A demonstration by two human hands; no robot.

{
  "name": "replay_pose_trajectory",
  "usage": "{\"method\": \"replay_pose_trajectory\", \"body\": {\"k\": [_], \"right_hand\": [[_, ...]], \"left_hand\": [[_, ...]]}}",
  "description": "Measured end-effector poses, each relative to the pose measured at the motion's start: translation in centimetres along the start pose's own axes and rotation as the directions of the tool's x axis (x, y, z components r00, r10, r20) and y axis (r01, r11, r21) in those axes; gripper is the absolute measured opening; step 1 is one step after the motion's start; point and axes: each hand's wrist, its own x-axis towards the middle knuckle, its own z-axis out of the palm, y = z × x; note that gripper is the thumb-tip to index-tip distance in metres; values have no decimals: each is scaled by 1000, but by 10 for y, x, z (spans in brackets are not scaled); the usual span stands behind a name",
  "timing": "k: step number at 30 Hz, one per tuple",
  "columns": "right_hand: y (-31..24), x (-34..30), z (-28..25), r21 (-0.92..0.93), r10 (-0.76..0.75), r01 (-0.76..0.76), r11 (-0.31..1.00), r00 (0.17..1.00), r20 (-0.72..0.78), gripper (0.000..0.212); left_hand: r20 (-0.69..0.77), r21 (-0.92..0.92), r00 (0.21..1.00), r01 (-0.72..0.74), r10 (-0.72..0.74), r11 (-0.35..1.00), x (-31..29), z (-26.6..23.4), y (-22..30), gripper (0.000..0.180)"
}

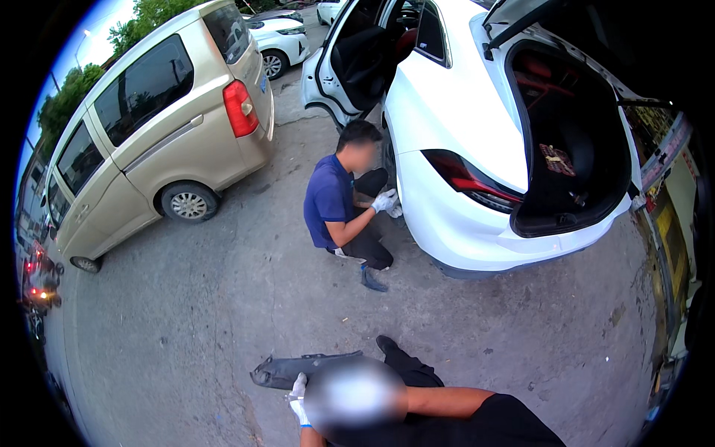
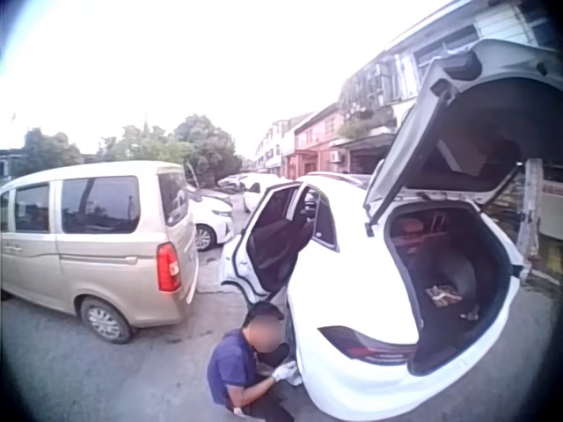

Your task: The person removes a plastic cover from the front of a white car using a power drill, then carries it into a workshop. They use a wrench to adjust a bolt on the cover and later inspect the rear of the car while another person works nearby.

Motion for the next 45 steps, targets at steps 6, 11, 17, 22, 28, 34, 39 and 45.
{"method": "replay_pose_trajectory", "body": {"k": [6,11,17,22,28,34,39,45], "right_hand": [[-3,0,-6,3,23,-23,1000,1000,2,50],[-1,8,1,-22,-21,21,1000,1000,-2,50],[0,7,1,-28,-33,32,999,999,-38,48],[3,9,3,5,-41,41,999,999,-34,46],[6,13,9,20,-32,33,999,998,-54,45],[11,17,22,4,-56,56,998,998,-32,41],[22,21,26,30,-96,98,995,993,-69,43],[18,15,10,62,-74,76,995,997,-34,43]], "left_hand": [[-99,-31,992,-77,73,997,-23,17,8,17],[-31,-22,999,20,-21,1000,11,-5,1,18],[132,-141,991,55,-36,989,13,-6,-5,25],[109,-47,994,-20,25,999,16,-8,-5,28],[161,-65,987,-13,23,998,-10,8,5,27],[102,-8,994,-28,29,1000,-9,-4,-3,32],[100,18,995,-17,15,1000,-10,13,-2,27],[102,-17,994,40,-38,999,-14,20,-1,25]]}}
